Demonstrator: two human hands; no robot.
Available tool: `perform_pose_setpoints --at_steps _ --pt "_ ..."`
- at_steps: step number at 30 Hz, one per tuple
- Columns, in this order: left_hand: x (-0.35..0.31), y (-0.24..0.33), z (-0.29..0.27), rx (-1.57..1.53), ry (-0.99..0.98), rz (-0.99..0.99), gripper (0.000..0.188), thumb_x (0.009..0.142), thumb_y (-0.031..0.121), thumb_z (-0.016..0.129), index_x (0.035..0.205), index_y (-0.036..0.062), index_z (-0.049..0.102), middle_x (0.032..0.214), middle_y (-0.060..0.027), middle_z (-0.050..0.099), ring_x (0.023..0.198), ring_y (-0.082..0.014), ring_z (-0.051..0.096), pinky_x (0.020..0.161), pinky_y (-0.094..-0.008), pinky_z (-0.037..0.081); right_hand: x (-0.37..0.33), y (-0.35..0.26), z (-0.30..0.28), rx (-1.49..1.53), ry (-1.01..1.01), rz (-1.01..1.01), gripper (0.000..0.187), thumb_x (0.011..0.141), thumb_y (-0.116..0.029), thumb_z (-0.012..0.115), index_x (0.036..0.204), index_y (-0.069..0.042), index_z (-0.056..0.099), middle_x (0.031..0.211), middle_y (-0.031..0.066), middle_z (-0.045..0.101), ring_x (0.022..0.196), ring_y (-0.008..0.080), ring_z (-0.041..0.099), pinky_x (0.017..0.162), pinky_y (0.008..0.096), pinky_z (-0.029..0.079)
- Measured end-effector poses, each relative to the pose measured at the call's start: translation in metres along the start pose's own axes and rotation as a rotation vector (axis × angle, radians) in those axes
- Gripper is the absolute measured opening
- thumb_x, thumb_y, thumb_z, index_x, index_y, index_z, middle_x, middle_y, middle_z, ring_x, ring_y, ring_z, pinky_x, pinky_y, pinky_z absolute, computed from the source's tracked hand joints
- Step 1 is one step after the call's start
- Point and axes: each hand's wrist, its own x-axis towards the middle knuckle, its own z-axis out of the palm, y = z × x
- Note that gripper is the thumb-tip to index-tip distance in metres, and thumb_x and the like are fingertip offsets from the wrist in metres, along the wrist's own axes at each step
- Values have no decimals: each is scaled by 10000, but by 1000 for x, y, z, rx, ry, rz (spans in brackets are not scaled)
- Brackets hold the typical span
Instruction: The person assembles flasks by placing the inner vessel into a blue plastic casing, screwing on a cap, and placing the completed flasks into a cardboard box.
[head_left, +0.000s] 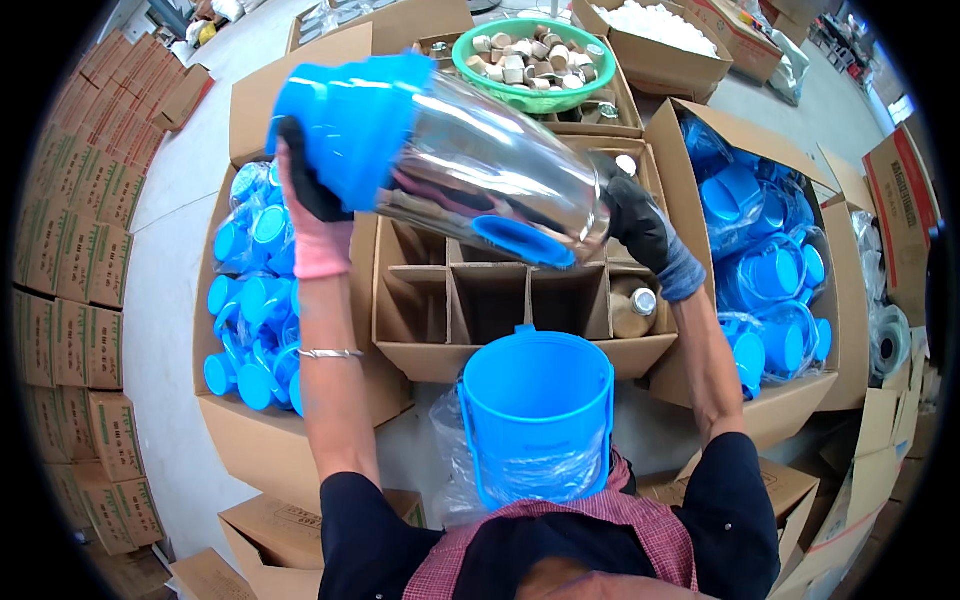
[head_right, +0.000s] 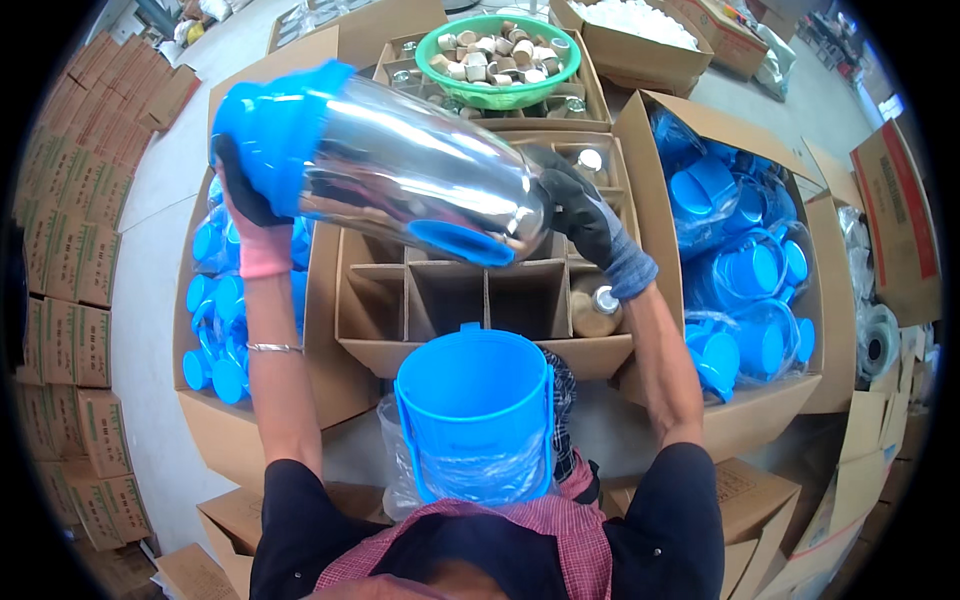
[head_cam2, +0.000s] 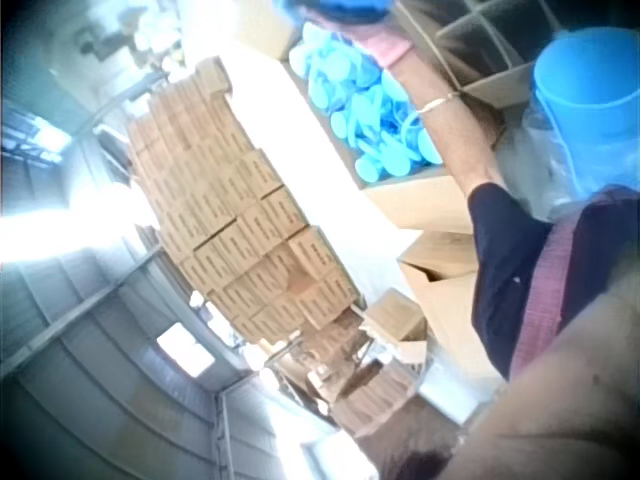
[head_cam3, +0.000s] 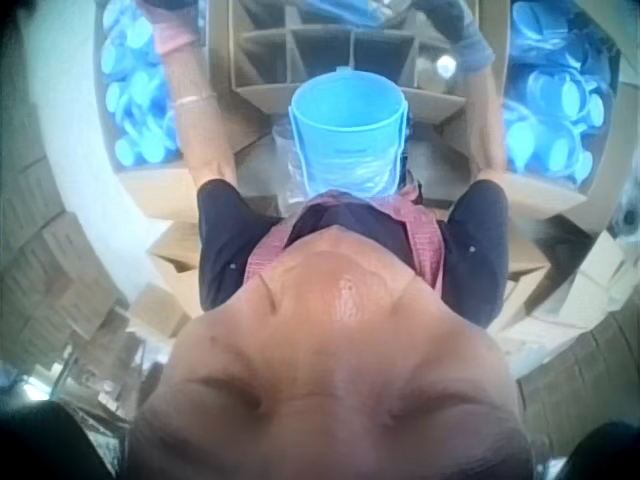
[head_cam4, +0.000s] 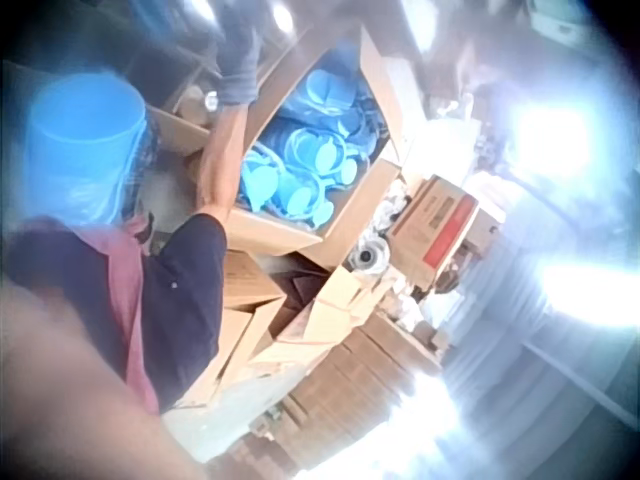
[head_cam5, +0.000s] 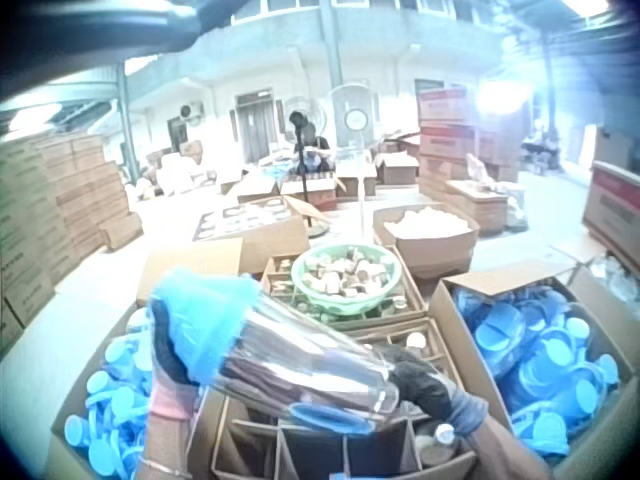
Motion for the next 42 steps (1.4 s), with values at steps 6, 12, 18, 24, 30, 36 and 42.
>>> perform_pose_setpoints --at_steps 6,12,18,24,30,36,42 --pt "-2 17 17 -609 196 -324 623 927 231 608 1446 68 304 1399 -128 419 1226 -272 476 1038 -381 409 -7 -27 21 -185 -105 -132 543 808 109 589 1314 -66 494 1274 83 524 1133 212 525 979 355 441" --pt "13 16 4 302 104 399 554 952 303 523 1436 101 344 1344 -133 477 1215 -236 490 1032 -392 415 -8 -48 26 133 -32 203 398 981 -284 507 1324 -83 489 1225 42 552 1074 150 553 885 272 461" --pt "66 5 -9 -588 -50 -334 587 930 460 526 1366 71 466 1245 -159 594 1123 -295 580 999 -429 447 2 -124 31 44 -241 249 387 965 -291 510 1256 -39 468 1090 41 515 959 161 500 855 279 434" --pt "49 -22 23 -819 -238 -582 411 1019 236 394 1413 125 428 1409 -83 467 1261 -239 482 1085 -407 386 -22 -156 61 67 -238 537 515 870 -362 658 1211 -17 483 974 41 574 838 119 576 687 287 501" --pt "-21 -11 73 -672 -325 -759 424 958 272 554 1333 77 516 1301 -41 557 1193 -178 520 1031 -347 424 -49 -159 67 -142 -146 496 457 783 -243 705 1119 -28 481 937 64 547 883 137 547 757 290 470" --pt "-92 17 74 -574 -281 -1067 628 853 372 698 1352 76 455 1236 -70 541 1156 -170 507 990 -309 427 -91 -135 94 129 111 346 619 657 -150 823 1161 -3 494 981 55 567 816 100 560 720 255 497" --pt "-135 46 69 -478 -349 -1042 705 846 374 701 1397 52 399 1290 -104 517 1176 -197 506 1009 -313 415 -109 -132 83 238 64 546 473 731 -125 735 1147 -5 545 975 74 612 879 150 584 803 290 487"
